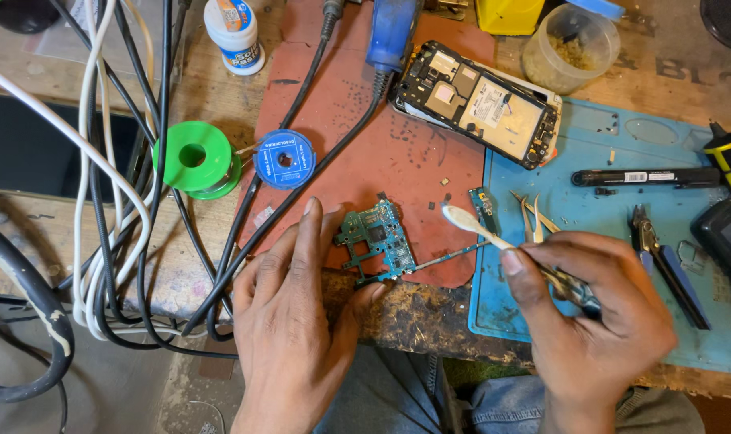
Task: The person uses tweezers to remove small components from a blue circuit board, then brushes the board with a toothbrush. They use wire cutters to trim excess material from the board. The work is performed on a cluttered workbench with tools and a disassembled phone nearby.
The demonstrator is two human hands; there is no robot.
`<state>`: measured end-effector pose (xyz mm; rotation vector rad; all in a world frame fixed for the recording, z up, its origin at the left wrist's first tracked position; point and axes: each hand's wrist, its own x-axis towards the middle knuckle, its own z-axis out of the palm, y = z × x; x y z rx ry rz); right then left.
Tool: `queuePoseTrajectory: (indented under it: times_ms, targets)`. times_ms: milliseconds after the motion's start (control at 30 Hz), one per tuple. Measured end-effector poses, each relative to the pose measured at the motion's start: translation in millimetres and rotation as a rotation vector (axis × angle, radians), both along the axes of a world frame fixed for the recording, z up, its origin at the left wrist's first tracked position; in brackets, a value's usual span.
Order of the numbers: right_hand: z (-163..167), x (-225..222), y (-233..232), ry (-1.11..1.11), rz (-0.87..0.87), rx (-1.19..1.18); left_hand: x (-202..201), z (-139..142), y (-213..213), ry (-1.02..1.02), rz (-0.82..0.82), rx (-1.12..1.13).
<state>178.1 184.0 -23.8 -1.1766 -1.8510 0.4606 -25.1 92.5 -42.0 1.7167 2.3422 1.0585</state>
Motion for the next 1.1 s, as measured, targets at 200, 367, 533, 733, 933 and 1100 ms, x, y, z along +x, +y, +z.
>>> queuePoseTrajectory:
  times_ms: [200, 367, 533, 733, 933, 1100]
  targets:
    - [-6, -5, -28, 0.181, 0.129, -0.344, 0, -2, 1, 0.027, 0.008, -0.032]
    - [-15, -12, -26, 0.217, 0.107, -0.307, 0, -5, 2, 0.039, 0.019, 0.009]
    - [-13, 4, 3, 0.111, 0.040, -0.219, 0, -7, 2, 0.060, 0.010, 0.010]
    - [-8, -7, 6, -0.007, 0.160, -0.147, 0, -8, 2, 0.050, 0.020, -0.008]
    - [-1, -14, 5, -0.102, 0.149, -0.097, -1, -7, 2, 0.044, 0.026, -0.013]
    - [2, -17, 6, -0.104, 0.171, -0.134, 0, -6, 2, 0.052, 0.018, -0.015]
